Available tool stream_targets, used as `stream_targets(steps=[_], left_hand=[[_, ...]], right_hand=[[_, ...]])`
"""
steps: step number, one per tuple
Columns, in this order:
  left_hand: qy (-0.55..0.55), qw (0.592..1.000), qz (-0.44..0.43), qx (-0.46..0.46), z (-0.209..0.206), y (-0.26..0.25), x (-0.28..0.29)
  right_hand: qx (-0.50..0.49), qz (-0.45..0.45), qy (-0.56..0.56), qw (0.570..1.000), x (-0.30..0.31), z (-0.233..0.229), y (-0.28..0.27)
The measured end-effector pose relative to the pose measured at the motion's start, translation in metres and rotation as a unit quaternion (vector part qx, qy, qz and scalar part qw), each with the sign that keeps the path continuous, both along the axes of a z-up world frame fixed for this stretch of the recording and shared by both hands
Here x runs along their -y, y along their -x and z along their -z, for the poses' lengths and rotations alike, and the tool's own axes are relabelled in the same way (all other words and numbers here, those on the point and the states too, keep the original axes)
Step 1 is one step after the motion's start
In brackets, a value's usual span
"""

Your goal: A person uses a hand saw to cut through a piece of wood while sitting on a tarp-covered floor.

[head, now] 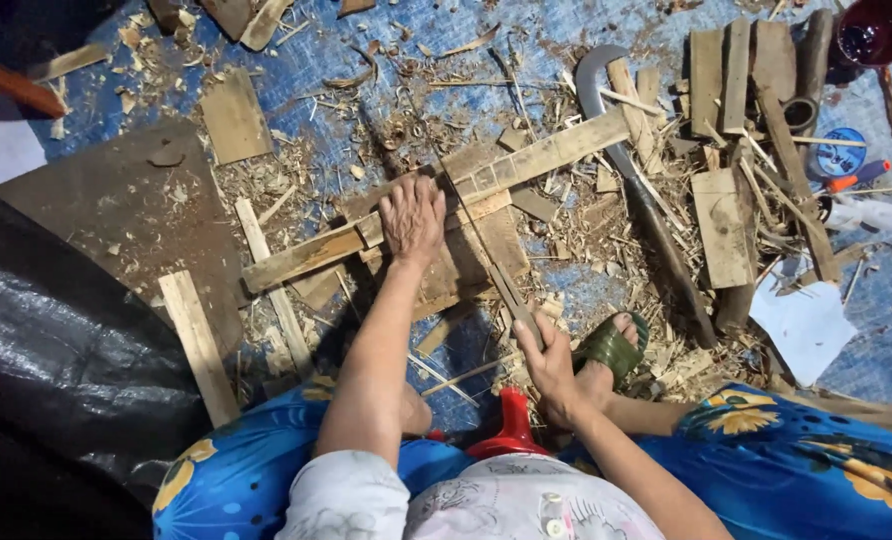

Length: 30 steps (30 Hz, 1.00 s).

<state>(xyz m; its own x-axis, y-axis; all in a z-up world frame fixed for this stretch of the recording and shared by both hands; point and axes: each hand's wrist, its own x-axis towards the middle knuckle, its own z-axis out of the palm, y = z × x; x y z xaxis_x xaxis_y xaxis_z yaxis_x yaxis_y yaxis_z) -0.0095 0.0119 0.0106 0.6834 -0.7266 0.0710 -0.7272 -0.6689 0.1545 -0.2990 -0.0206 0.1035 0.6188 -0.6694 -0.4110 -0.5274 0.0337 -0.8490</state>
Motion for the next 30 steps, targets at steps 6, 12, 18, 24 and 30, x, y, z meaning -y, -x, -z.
stream_targets(steps=[6, 12, 18, 24, 30], left_hand=[[-0.123, 0.989, 0.072, -0.032, -0.026, -0.005, -0.009], [-0.068, 0.994, 0.059, -0.057, -0.018, -0.02, 0.0], [-0.028, 0.99, 0.075, -0.118, -0.034, -0.018, -0.008], [-0.068, 0.997, 0.005, -0.034, -0.012, -0.008, -0.005], [-0.047, 0.999, -0.014, -0.015, 0.005, -0.003, 0.0]], right_hand=[[0.049, 0.007, 0.007, 0.999, 0.007, 0.018, -0.022], [0.065, 0.038, -0.021, 0.997, 0.027, 0.007, -0.045], [0.087, 0.091, -0.067, 0.99, 0.023, -0.033, -0.053], [0.108, 0.069, 0.004, 0.992, 0.017, -0.01, -0.039], [0.104, 0.051, 0.044, 0.992, 0.024, 0.035, -0.004]])
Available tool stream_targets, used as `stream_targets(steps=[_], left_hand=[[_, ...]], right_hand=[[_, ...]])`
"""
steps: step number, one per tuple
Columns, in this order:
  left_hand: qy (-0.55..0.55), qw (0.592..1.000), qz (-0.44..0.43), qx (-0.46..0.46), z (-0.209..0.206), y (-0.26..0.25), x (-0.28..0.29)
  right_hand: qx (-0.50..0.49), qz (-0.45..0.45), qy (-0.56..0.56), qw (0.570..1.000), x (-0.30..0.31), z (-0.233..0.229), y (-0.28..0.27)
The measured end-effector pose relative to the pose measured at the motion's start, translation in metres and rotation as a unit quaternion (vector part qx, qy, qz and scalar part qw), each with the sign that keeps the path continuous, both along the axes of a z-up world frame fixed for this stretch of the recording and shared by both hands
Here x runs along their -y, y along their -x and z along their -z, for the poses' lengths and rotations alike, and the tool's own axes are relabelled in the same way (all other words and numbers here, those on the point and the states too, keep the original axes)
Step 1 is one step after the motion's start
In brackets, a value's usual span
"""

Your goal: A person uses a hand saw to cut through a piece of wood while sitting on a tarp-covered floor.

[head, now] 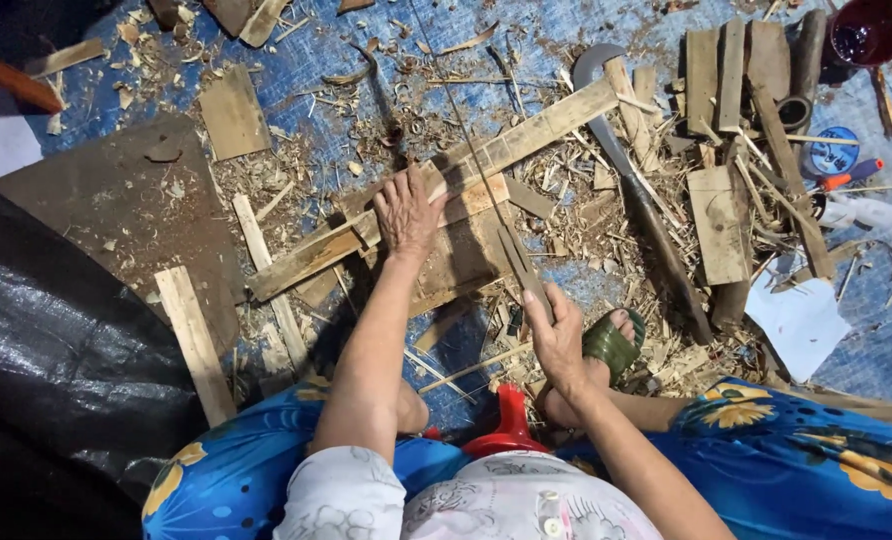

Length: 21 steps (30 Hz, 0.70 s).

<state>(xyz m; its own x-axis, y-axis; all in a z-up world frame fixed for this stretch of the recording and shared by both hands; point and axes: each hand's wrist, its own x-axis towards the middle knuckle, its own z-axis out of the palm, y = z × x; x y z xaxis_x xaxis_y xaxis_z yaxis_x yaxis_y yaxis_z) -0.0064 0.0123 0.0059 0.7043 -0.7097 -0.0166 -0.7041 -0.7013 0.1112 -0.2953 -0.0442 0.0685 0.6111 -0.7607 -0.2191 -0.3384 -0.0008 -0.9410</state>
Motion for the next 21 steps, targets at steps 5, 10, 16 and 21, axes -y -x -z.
stream_targets(steps=[5, 10, 16, 21], left_hand=[[0.011, 0.998, 0.052, -0.019, -0.011, 0.0, -0.014], [0.026, 0.999, 0.022, -0.029, 0.012, -0.003, -0.009], [0.041, 0.997, -0.006, 0.058, 0.045, -0.008, 0.004], [0.078, 0.992, -0.009, 0.103, 0.038, -0.005, 0.01]], right_hand=[[-0.006, -0.01, 0.005, 1.0, -0.018, -0.054, 0.002], [0.01, -0.021, 0.038, 0.999, -0.031, -0.029, 0.013], [0.019, -0.025, 0.067, 0.997, -0.042, -0.021, 0.021], [0.007, -0.026, 0.063, 0.998, -0.044, -0.024, 0.024]])
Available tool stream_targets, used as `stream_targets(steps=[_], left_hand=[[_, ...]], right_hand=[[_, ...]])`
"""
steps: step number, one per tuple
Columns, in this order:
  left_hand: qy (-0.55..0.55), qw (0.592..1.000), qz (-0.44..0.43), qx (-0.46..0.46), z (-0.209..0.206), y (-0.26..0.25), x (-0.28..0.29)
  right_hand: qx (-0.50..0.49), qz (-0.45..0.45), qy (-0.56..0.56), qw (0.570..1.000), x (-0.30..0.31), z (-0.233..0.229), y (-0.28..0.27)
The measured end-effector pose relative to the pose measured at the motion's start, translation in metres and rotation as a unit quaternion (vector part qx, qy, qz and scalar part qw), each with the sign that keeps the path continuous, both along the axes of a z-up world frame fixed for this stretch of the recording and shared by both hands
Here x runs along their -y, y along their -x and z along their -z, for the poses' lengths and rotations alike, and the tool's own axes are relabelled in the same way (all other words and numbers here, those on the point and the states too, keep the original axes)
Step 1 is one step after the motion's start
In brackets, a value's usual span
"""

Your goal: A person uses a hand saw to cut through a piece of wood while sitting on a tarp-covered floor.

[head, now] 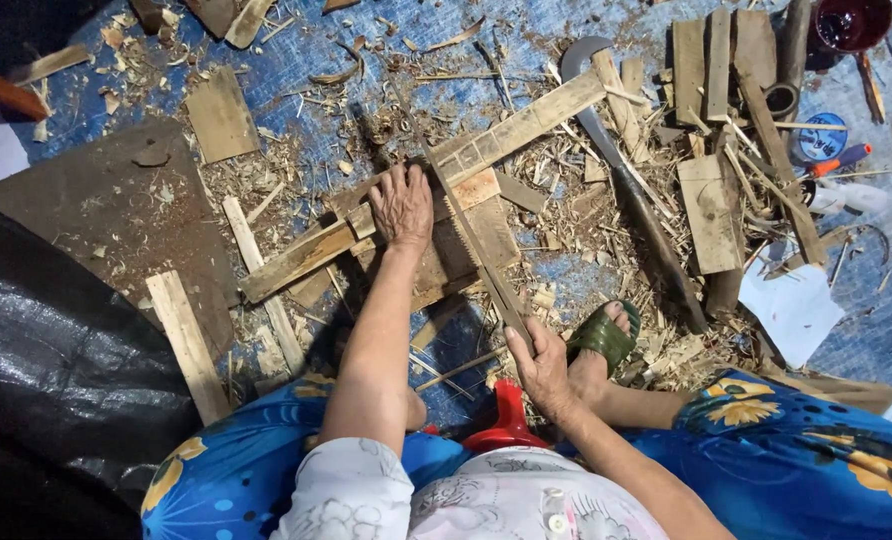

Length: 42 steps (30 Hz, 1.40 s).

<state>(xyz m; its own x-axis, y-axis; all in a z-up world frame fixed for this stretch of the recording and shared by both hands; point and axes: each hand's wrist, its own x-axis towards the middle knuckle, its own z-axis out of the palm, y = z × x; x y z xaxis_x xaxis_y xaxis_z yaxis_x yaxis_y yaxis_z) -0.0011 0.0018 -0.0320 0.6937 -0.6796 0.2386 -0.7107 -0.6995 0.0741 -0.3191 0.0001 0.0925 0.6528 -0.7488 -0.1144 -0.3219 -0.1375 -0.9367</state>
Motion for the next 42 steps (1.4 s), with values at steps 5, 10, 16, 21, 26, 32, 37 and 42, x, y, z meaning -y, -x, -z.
stream_targets(steps=[5, 10, 16, 21, 26, 32, 37, 42], left_hand=[[0.015, 1.0, -0.015, 0.006, 0.003, 0.0, 0.0], [-0.018, 1.0, -0.016, -0.009, -0.004, 0.002, -0.003], [-0.059, 0.996, -0.024, -0.055, -0.007, 0.0, -0.004], [-0.048, 0.998, -0.02, -0.029, -0.011, 0.001, 0.0], [-0.036, 0.999, -0.019, -0.019, -0.009, 0.002, 0.001], [-0.06, 0.997, -0.022, -0.039, -0.01, 0.0, 0.001], [-0.063, 0.997, -0.034, -0.01, -0.008, 0.002, 0.002], [-0.035, 0.999, -0.03, -0.011, -0.003, -0.001, 0.004]], right_hand=[[-0.015, -0.005, -0.006, 1.0, 0.001, -0.011, 0.015], [-0.016, -0.004, -0.018, 1.0, -0.005, -0.005, 0.036], [-0.005, -0.01, -0.002, 1.0, -0.005, -0.014, 0.035], [-0.005, -0.012, 0.009, 1.0, -0.003, -0.029, 0.033], [-0.007, -0.011, -0.013, 1.0, -0.011, -0.003, 0.047], [-0.025, -0.022, -0.018, 0.999, 0.003, -0.004, 0.015], [-0.005, -0.026, -0.046, 0.999, 0.015, 0.039, -0.043], [-0.123, -0.034, -0.058, 0.99, -0.001, 0.008, 0.031]])
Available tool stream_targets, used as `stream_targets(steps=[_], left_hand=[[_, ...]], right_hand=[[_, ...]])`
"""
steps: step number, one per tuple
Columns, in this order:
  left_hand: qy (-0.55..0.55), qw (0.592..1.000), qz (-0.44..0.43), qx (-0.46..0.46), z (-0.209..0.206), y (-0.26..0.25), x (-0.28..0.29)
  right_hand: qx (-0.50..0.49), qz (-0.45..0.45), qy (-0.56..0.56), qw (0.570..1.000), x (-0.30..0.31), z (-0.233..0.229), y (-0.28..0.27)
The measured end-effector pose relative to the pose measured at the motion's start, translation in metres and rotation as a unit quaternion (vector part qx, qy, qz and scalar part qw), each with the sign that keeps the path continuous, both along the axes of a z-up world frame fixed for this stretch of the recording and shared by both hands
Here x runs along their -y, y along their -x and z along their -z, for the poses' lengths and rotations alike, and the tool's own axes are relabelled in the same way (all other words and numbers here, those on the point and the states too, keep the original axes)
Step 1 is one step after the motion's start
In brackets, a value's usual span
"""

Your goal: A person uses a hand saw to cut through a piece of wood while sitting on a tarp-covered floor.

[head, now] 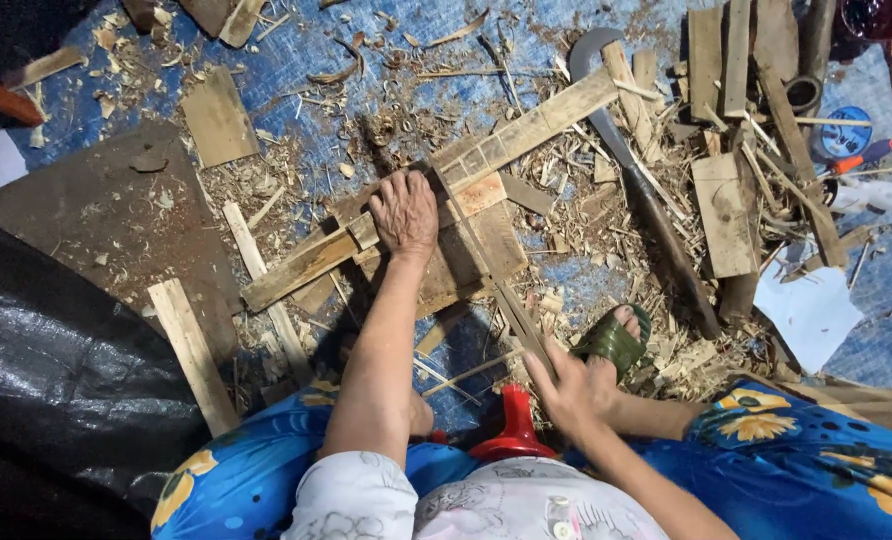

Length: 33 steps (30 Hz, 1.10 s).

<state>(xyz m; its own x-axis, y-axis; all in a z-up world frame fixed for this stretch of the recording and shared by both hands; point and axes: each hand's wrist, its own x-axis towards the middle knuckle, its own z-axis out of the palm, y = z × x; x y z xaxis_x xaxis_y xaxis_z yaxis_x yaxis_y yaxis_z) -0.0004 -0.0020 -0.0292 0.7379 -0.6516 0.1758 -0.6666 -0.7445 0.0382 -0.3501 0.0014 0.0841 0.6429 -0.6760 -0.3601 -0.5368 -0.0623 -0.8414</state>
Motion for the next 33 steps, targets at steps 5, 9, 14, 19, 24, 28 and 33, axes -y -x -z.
stream_targets(steps=[5, 9, 14, 19, 24, 28, 33], left_hand=[[-0.037, 0.999, -0.016, -0.015, -0.006, 0.005, 0.0], [-0.047, 0.998, -0.031, -0.013, -0.002, 0.001, 0.002], [-0.02, 0.999, -0.019, -0.018, -0.008, 0.001, 0.002], [-0.015, 0.999, -0.018, -0.036, -0.005, 0.002, 0.0], [-0.039, 0.999, -0.027, -0.015, -0.001, 0.001, 0.002], [-0.023, 0.999, -0.029, -0.04, -0.015, 0.004, 0.002], [-0.065, 0.996, -0.002, -0.068, 0.01, -0.004, -0.003]], right_hand=[[0.008, -0.018, -0.001, 1.0, 0.008, -0.014, -0.039], [0.101, -0.017, 0.015, 0.995, 0.021, 0.056, -0.095], [0.03, -0.007, -0.02, 0.999, 0.004, -0.028, -0.027], [-0.102, -0.032, -0.02, 0.994, 0.011, -0.015, -0.044], [0.102, 0.046, -0.039, 0.993, 0.034, 0.029, -0.124], [0.098, 0.054, -0.019, 0.993, 0.041, -0.049, -0.097], [-0.229, -0.019, -0.041, 0.972, 0.038, -0.091, -0.044]])
